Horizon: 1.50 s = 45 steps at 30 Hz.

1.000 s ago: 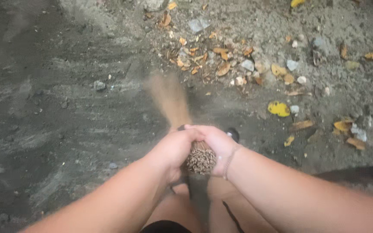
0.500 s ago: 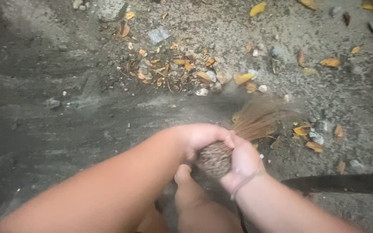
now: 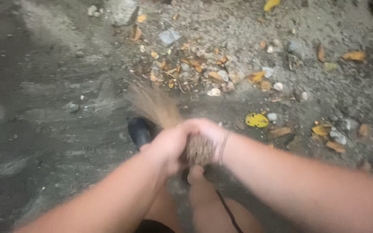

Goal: The person sweeps dirt, debris, and fallen leaves along the ground using a handheld broom.

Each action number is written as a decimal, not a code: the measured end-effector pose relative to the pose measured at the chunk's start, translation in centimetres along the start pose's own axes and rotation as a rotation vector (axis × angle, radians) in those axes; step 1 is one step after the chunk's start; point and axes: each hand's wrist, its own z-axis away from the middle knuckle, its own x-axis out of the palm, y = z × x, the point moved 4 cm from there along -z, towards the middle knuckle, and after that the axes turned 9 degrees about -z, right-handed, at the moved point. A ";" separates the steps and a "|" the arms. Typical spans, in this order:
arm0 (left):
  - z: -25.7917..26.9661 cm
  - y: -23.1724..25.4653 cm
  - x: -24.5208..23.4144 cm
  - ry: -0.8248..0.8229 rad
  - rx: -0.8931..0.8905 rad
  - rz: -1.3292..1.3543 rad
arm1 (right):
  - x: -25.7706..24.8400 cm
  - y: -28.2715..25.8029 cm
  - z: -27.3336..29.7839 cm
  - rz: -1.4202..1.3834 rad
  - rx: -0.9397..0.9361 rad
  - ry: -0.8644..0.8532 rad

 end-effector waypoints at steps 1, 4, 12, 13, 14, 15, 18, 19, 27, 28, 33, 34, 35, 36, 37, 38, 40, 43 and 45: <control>-2.0 0.7 1.5 -0.191 0.038 -0.084 | -1.6 -1.3 0.0 -0.017 -0.079 0.097; -5.9 1.5 6.5 -0.470 0.042 -0.298 | -4.9 -3.7 3.8 -0.083 -0.316 0.240; 0.6 2.4 5.1 -0.358 0.411 -0.572 | 1.6 0.4 8.2 -0.257 -0.443 0.437; 1.9 2.7 3.3 -0.327 0.478 -0.657 | 3.2 1.4 7.3 -0.298 -0.405 0.409; 3.0 2.8 1.5 -0.321 0.475 -0.660 | 4.6 2.0 6.5 -0.301 -0.401 0.404; 4.0 2.9 -0.7 -0.197 0.430 -0.724 | 6.0 2.8 5.7 -0.233 -0.331 0.397; 6.6 3.0 -5.6 -0.052 0.276 -0.509 | 9.2 4.1 1.6 -0.121 -0.146 0.380; 7.0 3.0 -6.9 -0.036 0.175 -0.236 | 9.9 4.2 0.3 -0.075 -0.040 0.371; -2.6 8.0 -8.3 -0.232 0.021 -0.261 | 7.8 -1.1 -7.3 -0.046 -0.243 0.315; -4.2 9.1 -6.2 -0.375 0.039 -0.302 | 6.7 -2.6 -6.9 -0.074 -0.385 0.321; -4.7 11.7 -5.6 -0.404 0.078 -0.616 | 7.7 -3.7 -5.8 -0.185 -0.569 0.297; -3.8 12.0 -6.6 -0.430 0.131 -0.611 | 8.7 -3.1 -5.9 -0.178 -0.609 0.288; -2.8 12.3 -7.3 -0.459 0.186 -0.607 | 9.6 -2.7 -5.9 -0.169 -0.651 0.279; -2.0 12.3 -7.9 -0.456 0.191 -0.609 | 10.4 -2.1 -6.3 -0.167 -0.654 0.273; -1.2 12.2 -8.4 -0.461 0.183 -0.517 | 10.9 -1.5 -6.6 -0.246 -0.658 0.305; -0.8 12.4 -8.6 -0.466 0.174 -0.424 | 11.3 -1.3 -6.8 -0.325 -0.661 0.335; -0.4 12.7 -8.5 -0.461 0.159 -0.482 | 11.6 -1.6 -6.4 -0.302 -0.659 0.340; -0.4 12.5 -6.8 -0.486 0.146 -0.546 | 10.5 -2.1 -5.0 -0.263 -0.671 0.357; -0.2 11.9 -5.2 -0.518 0.155 -0.564 | 9.3 -2.1 -3.6 -0.247 -0.697 0.362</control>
